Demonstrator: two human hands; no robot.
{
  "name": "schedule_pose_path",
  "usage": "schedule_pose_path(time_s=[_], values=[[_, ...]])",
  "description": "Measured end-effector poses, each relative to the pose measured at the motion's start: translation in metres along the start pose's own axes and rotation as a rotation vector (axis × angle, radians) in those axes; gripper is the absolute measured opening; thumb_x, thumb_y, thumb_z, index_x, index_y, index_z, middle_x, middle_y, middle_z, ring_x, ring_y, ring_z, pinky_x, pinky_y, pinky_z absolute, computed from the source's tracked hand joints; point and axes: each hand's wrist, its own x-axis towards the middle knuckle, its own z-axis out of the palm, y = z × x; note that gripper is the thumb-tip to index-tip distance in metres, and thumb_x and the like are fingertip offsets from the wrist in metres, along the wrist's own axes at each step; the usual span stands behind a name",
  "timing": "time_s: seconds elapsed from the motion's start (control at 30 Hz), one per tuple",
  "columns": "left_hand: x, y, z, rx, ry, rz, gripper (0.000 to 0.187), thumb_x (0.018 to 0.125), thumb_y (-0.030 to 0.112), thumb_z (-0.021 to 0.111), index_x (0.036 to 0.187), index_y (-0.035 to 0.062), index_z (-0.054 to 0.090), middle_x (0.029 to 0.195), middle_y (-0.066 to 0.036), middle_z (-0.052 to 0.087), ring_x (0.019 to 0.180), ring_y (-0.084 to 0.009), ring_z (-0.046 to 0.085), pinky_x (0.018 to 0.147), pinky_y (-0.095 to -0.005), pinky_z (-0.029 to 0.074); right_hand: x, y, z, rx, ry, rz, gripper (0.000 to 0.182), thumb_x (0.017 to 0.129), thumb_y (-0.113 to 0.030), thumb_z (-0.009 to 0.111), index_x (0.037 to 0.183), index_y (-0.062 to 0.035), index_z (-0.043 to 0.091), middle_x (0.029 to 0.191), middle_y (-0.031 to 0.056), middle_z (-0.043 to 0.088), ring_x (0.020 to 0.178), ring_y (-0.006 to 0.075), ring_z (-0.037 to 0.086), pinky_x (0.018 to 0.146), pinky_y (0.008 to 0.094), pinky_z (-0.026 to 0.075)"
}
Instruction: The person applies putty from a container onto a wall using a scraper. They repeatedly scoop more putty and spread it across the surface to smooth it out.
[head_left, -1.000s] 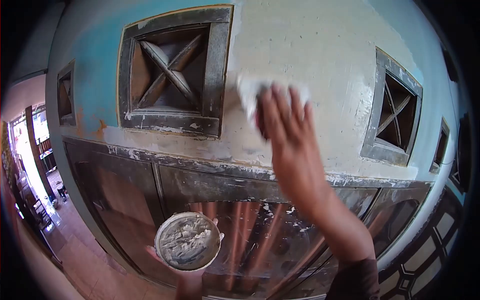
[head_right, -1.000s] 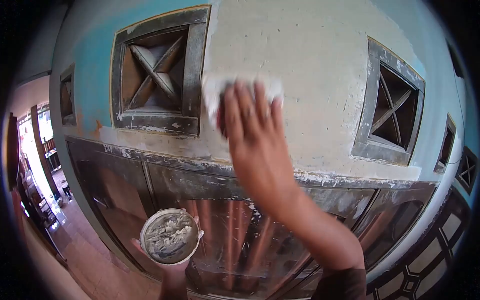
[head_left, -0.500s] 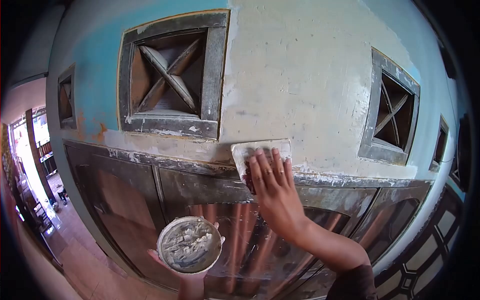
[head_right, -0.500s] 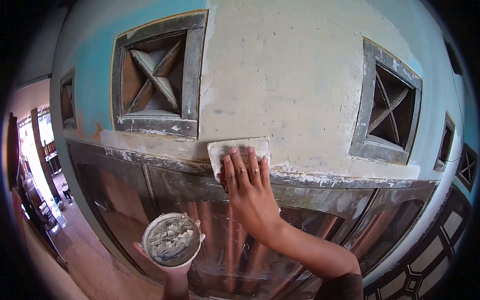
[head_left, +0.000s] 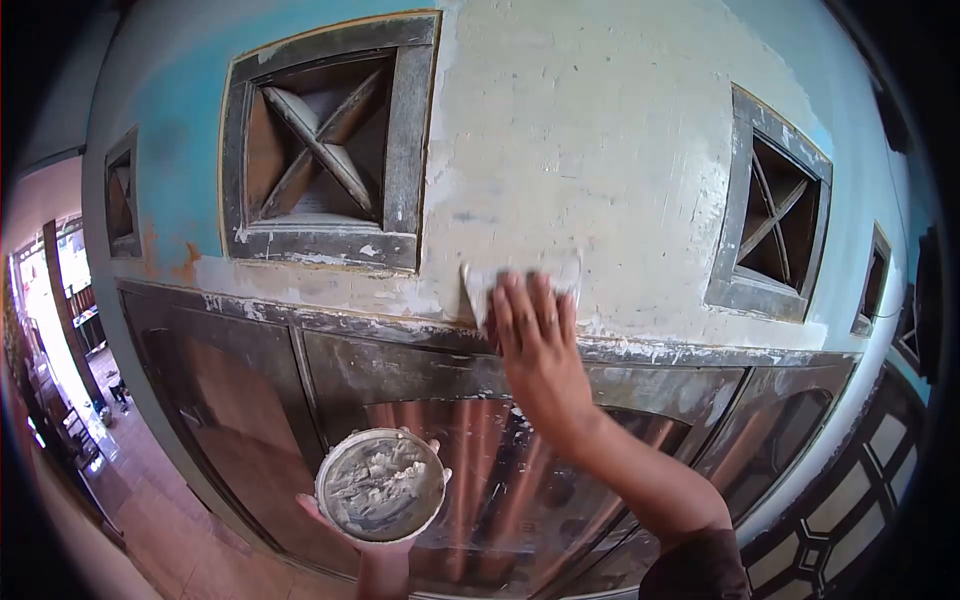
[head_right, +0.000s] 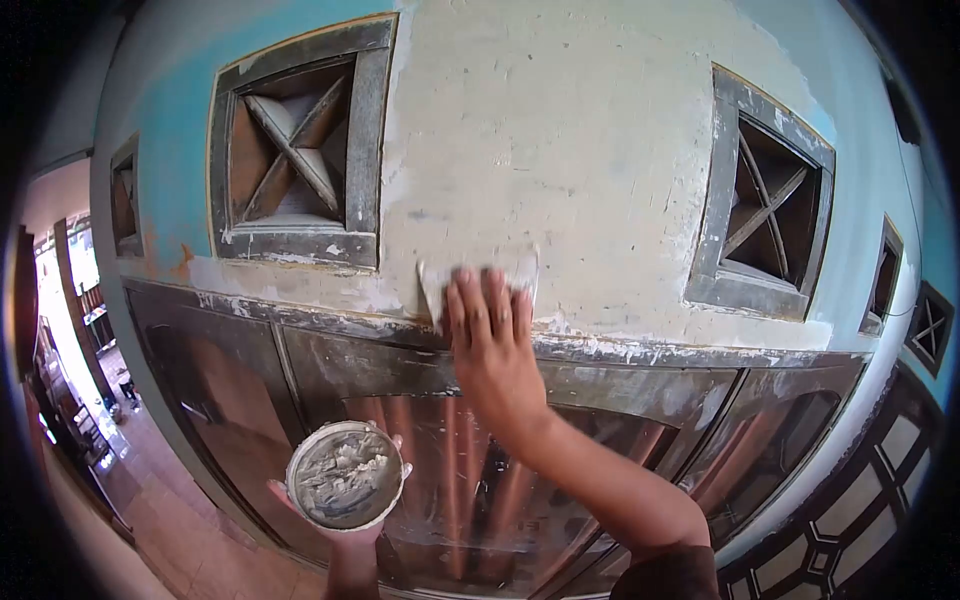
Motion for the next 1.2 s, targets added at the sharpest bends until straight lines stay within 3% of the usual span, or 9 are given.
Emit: schedule_pose_path(time_s=[0.17, 0.33, 0.5, 0.6, 0.73, 0.83, 1.0, 1.13, 1.2], values=[[0.001, 0.006, 0.006, -0.104, -0.142, -0.031, 0.113, 0.077, 0.093, 0.047, 0.157, 0.0146, 0.036, 0.157, -0.025, 0.038, 0.142, -0.0577, 0.031, 0.109, -0.0773, 0.031, -0.031, 0.006, -0.045, 0.349, -0.054, -0.058, 0.059, 0.097, -0.006, 0.050, 0.152, 0.0075, 0.036, 0.159, 0.0270, 0.036, 0.147, 0.0476, 0.033, 0.118, 0.0620, 0.028], [0.005, -0.005, 0.012, -0.094, -0.101, -0.062, 0.113, 0.076, 0.094, 0.047, 0.156, 0.0144, 0.037, 0.157, -0.025, 0.038, 0.142, -0.0580, 0.031, 0.108, -0.0776, 0.031, 0.062, 0.083, -0.069, 0.137, 0.353, 0.084, 0.058, 0.093, 0.005, 0.047, 0.150, 0.0027, 0.040, 0.154, 0.0247, 0.044, 0.144, 0.0459, 0.039, 0.118, 0.0612, 0.030], [0.005, -0.019, 0.003, -0.030, -0.003, -0.025, 0.114, 0.076, 0.095, 0.043, 0.156, 0.0132, 0.038, 0.155, -0.027, 0.040, 0.142, -0.0591, 0.029, 0.108, -0.0776, 0.031, 0.058, 0.093, -0.020, -0.093, 0.211, 0.064, 0.056, 0.095, -0.004, 0.049, 0.150, 0.0046, 0.041, 0.157, 0.0210, 0.040, 0.147, 0.0416, 0.035, 0.119, 0.0574, 0.031], [0.007, -0.017, 0.008, -0.083, -0.154, -0.073, 0.114, 0.077, 0.095, 0.043, 0.156, 0.0128, 0.038, 0.155, -0.027, 0.040, 0.142, -0.0592, 0.030, 0.109, -0.0766, 0.032, -0.001, 0.053, -0.002, -0.022, 0.063, 0.008, 0.061, 0.095, -0.009, 0.051, 0.152, 0.0067, 0.037, 0.161, 0.0235, 0.032, 0.151, 0.0442, 0.028, 0.119, 0.0617, 0.028], [0.003, -0.012, 0.009, -0.077, -0.125, -0.050, 0.113, 0.078, 0.094, 0.042, 0.156, 0.0132, 0.037, 0.155, -0.027, 0.040, 0.142, -0.0591, 0.030, 0.109, -0.0756, 0.032, -0.060, 0.022, -0.011, 0.166, -0.089, -0.025, 0.059, 0.097, -0.009, 0.050, 0.152, 0.0075, 0.037, 0.161, 0.0251, 0.032, 0.151, 0.0459, 0.027, 0.120, 0.0618, 0.026], [0.006, -0.010, 0.013, -0.045, -0.124, -0.030, 0.113, 0.078, 0.094, 0.042, 0.156, 0.0131, 0.037, 0.155, -0.026, 0.040, 0.142, -0.0588, 0.030, 0.109, -0.0753, 0.033, -0.050, 0.034, -0.060, 0.289, -0.080, -0.043, 0.059, 0.097, -0.007, 0.051, 0.152, 0.0081, 0.036, 0.160, 0.0275, 0.032, 0.150, 0.0466, 0.027, 0.120, 0.0622, 0.026], [0.006, -0.027, 0.027, -0.137, -0.079, -0.073, 0.114, 0.078, 0.094, 0.042, 0.156, 0.0114, 0.037, 0.155, -0.025, 0.040, 0.140, -0.0588, 0.033, 0.107, -0.0759, 0.035, 0.052, 0.112, -0.073, 0.074, 0.354, 0.108, 0.052, 0.094, -0.001, 0.051, 0.146, 0.0036, 0.044, 0.152, 0.0240, 0.045, 0.142, 0.0454, 0.041, 0.116, 0.0603, 0.033], [0.005, -0.034, 0.017, -0.101, 0.033, -0.011, 0.114, 0.078, 0.094, 0.042, 0.156, 0.0098, 0.037, 0.156, -0.026, 0.038, 0.141, -0.0584, 0.033, 0.107, -0.0757, 0.036, 0.046, 0.122, -0.026, -0.077, 0.245, 0.097, 0.055, 0.095, -0.005, 0.050, 0.149, 0.0049, 0.041, 0.155, 0.0221, 0.043, 0.144, 0.0441, 0.039, 0.118, 0.0592, 0.030], [0.005, -0.030, 0.022, -0.029, -0.139, -0.086, 0.114, 0.079, 0.093, 0.043, 0.155, 0.0087, 0.037, 0.157, -0.026, 0.036, 0.141, -0.0583, 0.033, 0.107, -0.0753, 0.037, 0.011, 0.094, -0.018, -0.036, 0.128, 0.078, 0.060, 0.094, -0.008, 0.051, 0.151, 0.0055, 0.038, 0.159, 0.0225, 0.037, 0.146, 0.0467, 0.035, 0.117, 0.0627, 0.030]])
